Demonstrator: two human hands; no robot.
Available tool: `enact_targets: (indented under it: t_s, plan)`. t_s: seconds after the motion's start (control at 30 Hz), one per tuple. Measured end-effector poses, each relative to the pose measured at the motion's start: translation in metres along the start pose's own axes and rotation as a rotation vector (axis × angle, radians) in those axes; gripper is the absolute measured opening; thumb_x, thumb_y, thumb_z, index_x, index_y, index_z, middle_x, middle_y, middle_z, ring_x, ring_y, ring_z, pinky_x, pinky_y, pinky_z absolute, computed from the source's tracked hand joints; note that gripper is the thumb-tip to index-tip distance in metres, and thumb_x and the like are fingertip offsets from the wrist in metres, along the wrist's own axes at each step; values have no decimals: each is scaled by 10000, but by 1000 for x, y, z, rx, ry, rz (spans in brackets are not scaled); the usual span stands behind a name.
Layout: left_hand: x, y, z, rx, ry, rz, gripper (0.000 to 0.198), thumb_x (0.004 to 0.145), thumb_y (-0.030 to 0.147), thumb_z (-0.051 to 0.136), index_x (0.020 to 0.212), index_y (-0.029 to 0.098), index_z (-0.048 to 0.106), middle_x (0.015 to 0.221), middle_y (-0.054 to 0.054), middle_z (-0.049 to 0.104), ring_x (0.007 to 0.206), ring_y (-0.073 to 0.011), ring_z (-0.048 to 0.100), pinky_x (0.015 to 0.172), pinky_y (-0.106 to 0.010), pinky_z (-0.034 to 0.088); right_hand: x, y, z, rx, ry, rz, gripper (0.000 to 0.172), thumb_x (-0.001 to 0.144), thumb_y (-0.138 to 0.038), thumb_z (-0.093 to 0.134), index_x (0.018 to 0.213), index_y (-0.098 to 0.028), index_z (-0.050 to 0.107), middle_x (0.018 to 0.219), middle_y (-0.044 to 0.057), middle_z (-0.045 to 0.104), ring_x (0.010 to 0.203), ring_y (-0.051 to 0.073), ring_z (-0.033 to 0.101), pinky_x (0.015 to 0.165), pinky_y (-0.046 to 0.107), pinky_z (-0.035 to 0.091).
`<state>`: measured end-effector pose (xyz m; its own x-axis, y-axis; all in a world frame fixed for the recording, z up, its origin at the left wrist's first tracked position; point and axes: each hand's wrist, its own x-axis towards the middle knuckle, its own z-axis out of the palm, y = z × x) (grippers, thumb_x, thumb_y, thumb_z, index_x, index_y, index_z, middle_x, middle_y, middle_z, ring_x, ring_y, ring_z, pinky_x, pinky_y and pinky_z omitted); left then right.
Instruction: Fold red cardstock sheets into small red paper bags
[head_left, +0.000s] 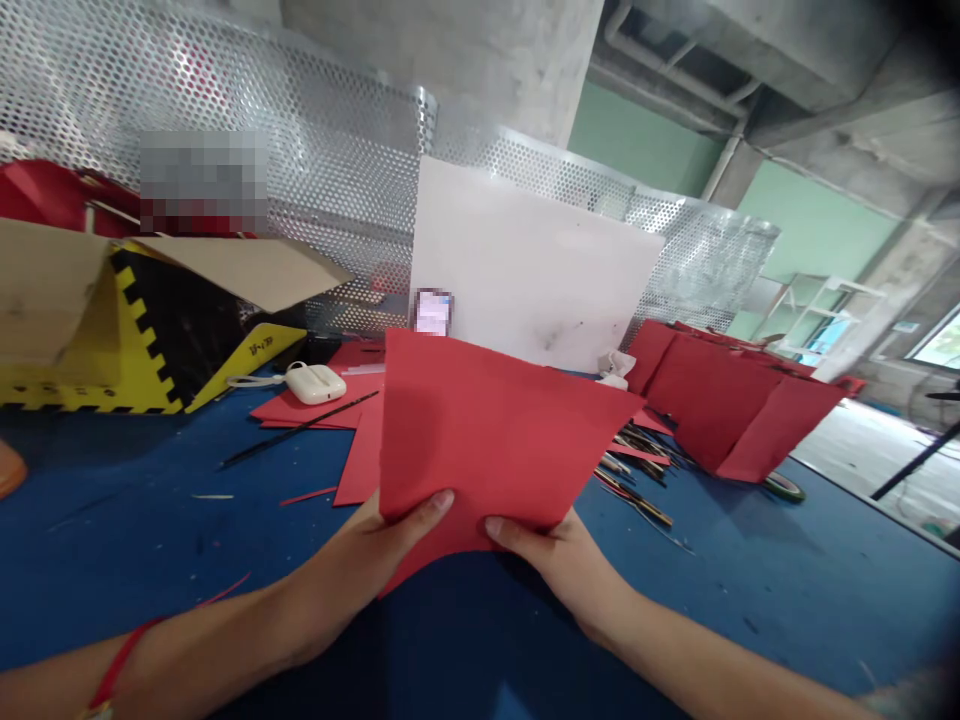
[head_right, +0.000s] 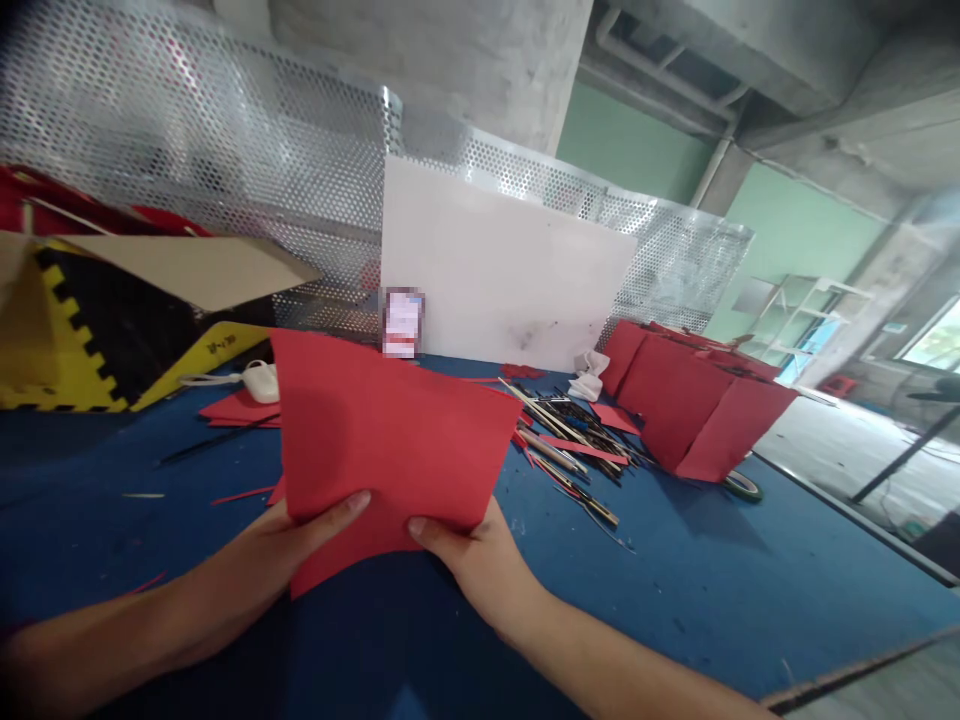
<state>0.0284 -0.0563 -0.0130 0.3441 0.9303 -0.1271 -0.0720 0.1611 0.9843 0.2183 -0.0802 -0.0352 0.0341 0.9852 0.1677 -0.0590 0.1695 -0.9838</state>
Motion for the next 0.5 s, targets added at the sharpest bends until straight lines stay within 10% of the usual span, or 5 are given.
enact_targets:
  t_s: [0.23, 0.5]
  plan:
    - [8, 4, -7, 363, 117, 326, 402, 881, 489, 554, 1210, 274, 639, 1237, -23, 670, 1161, -272, 606, 925, -353, 534, 3, -28, -3, -18, -73, 0, 331, 714, -384, 744, 993, -209, 715, 1063, 54, 717, 1005, 251, 632, 920, 407, 471]
    - [19, 7, -40, 1161, -97, 1297, 351, 919, 174, 464, 1241, 245, 585, 1161, -41, 709, 1068, -194, 657, 997, -319, 459, 13, -17, -26, 200, 115, 225, 407, 599, -404, 804, 954, -251, 674, 965, 24, 719, 973, 250, 637, 857, 353, 476]
